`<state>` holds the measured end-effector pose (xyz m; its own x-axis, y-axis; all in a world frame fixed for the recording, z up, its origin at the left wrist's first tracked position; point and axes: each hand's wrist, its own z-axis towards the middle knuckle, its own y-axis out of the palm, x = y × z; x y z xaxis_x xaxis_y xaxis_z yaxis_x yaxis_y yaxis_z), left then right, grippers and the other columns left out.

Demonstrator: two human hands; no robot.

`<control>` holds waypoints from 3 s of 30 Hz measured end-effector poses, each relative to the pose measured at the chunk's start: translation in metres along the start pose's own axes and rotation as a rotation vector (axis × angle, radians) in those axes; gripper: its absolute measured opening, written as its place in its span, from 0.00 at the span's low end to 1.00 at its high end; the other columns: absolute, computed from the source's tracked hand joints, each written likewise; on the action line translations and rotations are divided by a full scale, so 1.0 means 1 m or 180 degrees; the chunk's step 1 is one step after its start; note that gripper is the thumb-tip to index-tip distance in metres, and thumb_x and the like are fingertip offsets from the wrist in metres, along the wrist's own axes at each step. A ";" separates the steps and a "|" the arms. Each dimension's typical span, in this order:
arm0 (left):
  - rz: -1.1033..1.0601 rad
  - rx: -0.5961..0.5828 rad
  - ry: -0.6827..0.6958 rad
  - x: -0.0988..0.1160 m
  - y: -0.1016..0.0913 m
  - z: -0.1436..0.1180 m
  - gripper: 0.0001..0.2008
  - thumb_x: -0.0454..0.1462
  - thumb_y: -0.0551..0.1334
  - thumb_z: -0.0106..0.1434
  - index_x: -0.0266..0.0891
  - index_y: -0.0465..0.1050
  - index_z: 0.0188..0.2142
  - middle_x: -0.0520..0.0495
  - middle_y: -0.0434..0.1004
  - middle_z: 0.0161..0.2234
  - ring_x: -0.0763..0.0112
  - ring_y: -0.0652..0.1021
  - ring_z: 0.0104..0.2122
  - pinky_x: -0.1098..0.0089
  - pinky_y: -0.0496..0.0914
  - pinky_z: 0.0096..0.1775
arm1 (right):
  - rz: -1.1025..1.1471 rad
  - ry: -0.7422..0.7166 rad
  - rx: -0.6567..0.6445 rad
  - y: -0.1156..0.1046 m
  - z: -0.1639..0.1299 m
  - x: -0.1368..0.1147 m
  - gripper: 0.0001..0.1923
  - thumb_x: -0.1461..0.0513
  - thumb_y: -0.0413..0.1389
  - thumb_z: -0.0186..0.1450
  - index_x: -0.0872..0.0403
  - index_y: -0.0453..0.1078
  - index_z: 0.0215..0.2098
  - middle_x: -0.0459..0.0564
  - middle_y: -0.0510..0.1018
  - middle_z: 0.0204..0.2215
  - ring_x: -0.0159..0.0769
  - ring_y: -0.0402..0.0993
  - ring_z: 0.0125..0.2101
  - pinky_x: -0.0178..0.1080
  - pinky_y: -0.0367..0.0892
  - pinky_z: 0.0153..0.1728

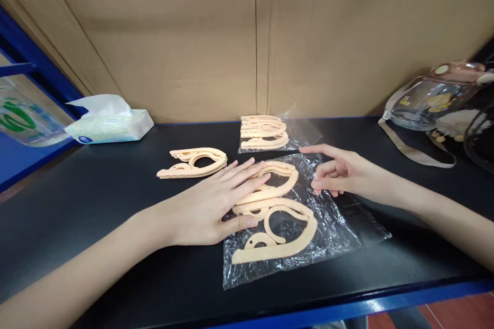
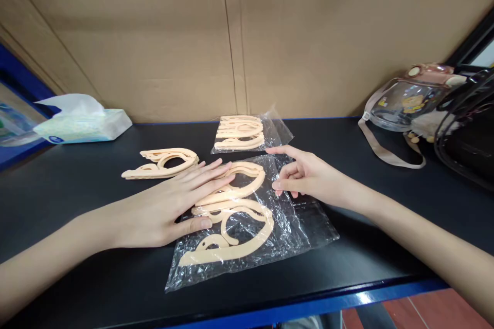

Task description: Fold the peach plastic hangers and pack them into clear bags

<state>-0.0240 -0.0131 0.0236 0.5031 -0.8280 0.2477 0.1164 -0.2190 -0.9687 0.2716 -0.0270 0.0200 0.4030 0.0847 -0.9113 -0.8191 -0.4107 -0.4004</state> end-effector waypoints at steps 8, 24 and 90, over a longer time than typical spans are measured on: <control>0.0167 -0.0042 -0.0054 -0.001 -0.006 -0.002 0.30 0.49 0.50 0.70 0.52 0.40 0.68 0.52 0.34 0.69 0.54 0.39 0.67 0.46 0.42 0.64 | -0.0066 -0.0003 -0.0088 -0.010 0.000 0.003 0.38 0.55 0.63 0.57 0.53 0.56 0.61 0.40 0.72 0.21 0.32 0.71 0.26 0.38 0.66 0.30; 0.0197 -0.0049 -0.1604 -0.083 -0.060 -0.049 0.41 0.54 0.59 0.61 0.44 0.46 0.67 0.46 0.54 0.65 0.44 0.63 0.60 0.48 0.57 0.58 | -0.1034 -0.0446 0.0882 -0.019 0.000 0.002 0.26 0.49 0.55 0.63 0.54 0.65 0.54 0.37 0.62 0.15 0.31 0.63 0.19 0.36 0.61 0.26; -0.0471 -0.0637 -0.0315 0.016 -0.020 -0.017 0.53 0.53 0.61 0.61 0.44 0.20 0.67 0.42 0.30 0.69 0.51 0.45 0.67 0.53 0.54 0.63 | -0.2787 -0.0800 0.0399 -0.088 -0.037 0.004 0.43 0.53 0.63 0.55 0.41 0.52 0.65 0.51 0.72 0.52 0.52 0.70 0.48 0.50 0.67 0.46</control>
<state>-0.0334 -0.0306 0.0471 0.5757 -0.7269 0.3744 0.0282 -0.4400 -0.8976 0.3604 -0.0244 0.0550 0.8118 0.5199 -0.2659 -0.3075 -0.0067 -0.9515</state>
